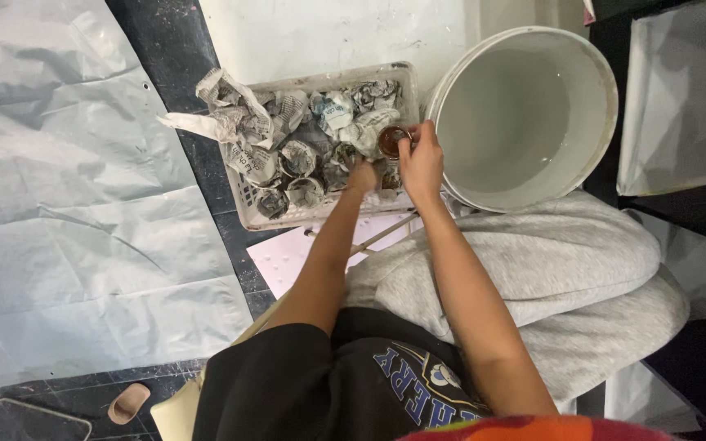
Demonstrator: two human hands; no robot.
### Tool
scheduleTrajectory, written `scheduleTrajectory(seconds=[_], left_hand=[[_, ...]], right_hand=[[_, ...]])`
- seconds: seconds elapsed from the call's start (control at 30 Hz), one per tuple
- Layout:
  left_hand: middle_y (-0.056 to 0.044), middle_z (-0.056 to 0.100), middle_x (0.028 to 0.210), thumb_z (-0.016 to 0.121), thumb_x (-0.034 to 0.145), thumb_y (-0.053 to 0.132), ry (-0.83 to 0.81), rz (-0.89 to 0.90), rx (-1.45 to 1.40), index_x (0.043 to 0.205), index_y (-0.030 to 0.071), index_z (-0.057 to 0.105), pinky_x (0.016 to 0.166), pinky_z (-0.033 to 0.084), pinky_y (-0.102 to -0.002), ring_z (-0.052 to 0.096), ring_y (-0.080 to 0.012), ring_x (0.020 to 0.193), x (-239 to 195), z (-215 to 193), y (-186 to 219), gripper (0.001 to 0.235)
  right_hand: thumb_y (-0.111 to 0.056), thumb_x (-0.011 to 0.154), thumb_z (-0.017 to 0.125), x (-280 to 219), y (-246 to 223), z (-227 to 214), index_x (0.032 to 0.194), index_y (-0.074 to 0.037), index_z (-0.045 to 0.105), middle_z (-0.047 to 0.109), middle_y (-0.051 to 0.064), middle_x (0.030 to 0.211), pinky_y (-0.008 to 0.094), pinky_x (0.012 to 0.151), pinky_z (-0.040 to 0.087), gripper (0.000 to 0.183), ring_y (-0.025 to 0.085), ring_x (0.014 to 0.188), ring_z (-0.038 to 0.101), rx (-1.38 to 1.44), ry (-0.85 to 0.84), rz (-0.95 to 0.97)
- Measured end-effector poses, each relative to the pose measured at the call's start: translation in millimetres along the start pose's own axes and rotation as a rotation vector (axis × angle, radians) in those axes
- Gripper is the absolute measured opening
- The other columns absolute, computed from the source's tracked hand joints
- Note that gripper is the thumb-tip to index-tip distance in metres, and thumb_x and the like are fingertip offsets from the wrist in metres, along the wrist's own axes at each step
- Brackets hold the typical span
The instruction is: The person unwraps small ceramic items from newspaper, rinses them in a bucket of water, dries them with a maroon cloth, and places them on a nearby shelf. The items include a small bowl, a glass, and a small jar.
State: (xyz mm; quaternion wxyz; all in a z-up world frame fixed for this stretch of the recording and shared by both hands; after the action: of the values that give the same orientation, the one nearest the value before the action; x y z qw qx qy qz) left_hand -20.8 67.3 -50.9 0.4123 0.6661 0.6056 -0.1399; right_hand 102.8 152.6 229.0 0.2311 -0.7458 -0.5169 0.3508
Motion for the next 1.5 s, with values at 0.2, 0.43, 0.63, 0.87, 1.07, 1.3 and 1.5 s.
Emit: scheduleTrajectory(seconds=[0.2, 0.43, 0.63, 0.87, 1.07, 1.3, 1.5], left_hand=[[-0.013, 0.04, 0.156, 0.055, 0.089, 0.03, 0.14, -0.055, -0.235, 0.145, 0.017, 0.051, 0.109, 0.026, -0.069, 0.027, -0.0484, 0.144, -26.2, -52.0, -29.3, 0.057], [-0.02, 0.063, 0.138, 0.041, 0.106, 0.039, 0.197, -0.2, -0.431, 0.144, 0.008, 0.058, 0.11, 0.04, -0.055, 0.055, -0.0436, 0.132, -105.9, -135.1, 30.0, 0.052], [-0.018, 0.061, 0.14, 0.045, 0.113, 0.032, 0.535, 0.613, -1.039, 0.152, 0.004, 0.04, 0.103, 0.051, -0.04, 0.062, -0.0282, 0.125, -209.7, -272.3, 183.8, 0.049], [-0.016, 0.06, 0.146, 0.043, 0.115, 0.008, 0.101, 0.935, -1.078, 0.162, 0.007, 0.035, 0.107, 0.052, -0.032, 0.061, -0.0213, 0.131, -246.0, -321.5, 333.7, 0.048], [-0.015, 0.051, 0.147, 0.049, 0.106, 0.007, -0.252, 0.906, -1.207, 0.158, 0.007, 0.028, 0.09, 0.062, -0.035, 0.061, -0.0213, 0.123, -229.6, -270.3, 394.6, 0.056], [-0.021, 0.057, 0.139, 0.048, 0.099, 0.001, -0.262, 0.598, -1.366, 0.155, 0.0, 0.029, 0.092, 0.064, -0.036, 0.07, -0.0281, 0.114, -76.6, -169.3, 329.8, 0.059], [-0.019, 0.068, 0.119, 0.05, 0.092, 0.0, -0.241, 0.228, -1.271, 0.134, -0.006, 0.055, 0.08, 0.065, -0.037, 0.073, -0.0292, 0.102, 41.5, -89.2, 264.9, 0.043]], right_hand=[[-0.002, 0.088, 0.064, 3.0, -8.6, -5.5, 0.108, -0.001, 0.046, 0.068, 0.014, 0.108, 0.041, 0.086, 0.054, 0.027, 0.028, 0.096, 0.068, 0.304, 0.039, -0.085], [0.008, 0.09, 0.061, -7.2, -15.8, -8.3, 0.115, -0.001, 0.062, 0.068, 0.012, 0.111, 0.035, 0.094, 0.053, 0.027, 0.025, 0.108, 0.066, 0.393, -0.054, -0.126], [0.0, 0.102, 0.061, -29.2, -31.2, -100.8, 0.116, -0.001, 0.061, 0.064, 0.01, 0.12, 0.031, 0.097, 0.054, 0.014, 0.018, 0.112, 0.062, 0.742, 0.108, -0.076], [-0.005, 0.106, 0.058, -94.1, -74.3, -274.1, 0.145, -0.002, 0.052, 0.045, 0.011, 0.152, 0.033, 0.107, 0.052, 0.04, 0.02, 0.136, 0.053, 0.595, 0.262, -0.3], [-0.01, 0.106, 0.06, -119.8, -42.1, -324.5, 0.147, -0.003, 0.05, 0.06, 0.01, 0.142, 0.031, 0.104, 0.054, 0.043, 0.018, 0.121, 0.063, 0.688, 0.427, -0.172], [-0.003, 0.098, 0.063, -33.2, 54.7, -259.6, 0.131, 0.0, 0.061, 0.065, 0.013, 0.13, 0.032, 0.094, 0.06, 0.033, 0.02, 0.12, 0.064, 0.412, 0.15, -0.137], [0.004, 0.083, 0.07, 81.1, 209.7, -115.6, 0.121, -0.003, 0.064, 0.072, 0.011, 0.113, 0.035, 0.07, 0.066, 0.039, 0.022, 0.096, 0.075, 0.422, -0.092, 0.405]])
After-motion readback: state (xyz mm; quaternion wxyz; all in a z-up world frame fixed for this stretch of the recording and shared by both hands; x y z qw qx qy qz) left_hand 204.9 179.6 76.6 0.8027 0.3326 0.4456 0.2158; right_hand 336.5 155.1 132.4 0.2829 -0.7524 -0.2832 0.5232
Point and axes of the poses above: each hand's wrist, its own x-axis towards the middle knuckle, its own z-axis out of the palm, y = z × x, the point moved 8 cm from there along x, towards the middle knuckle
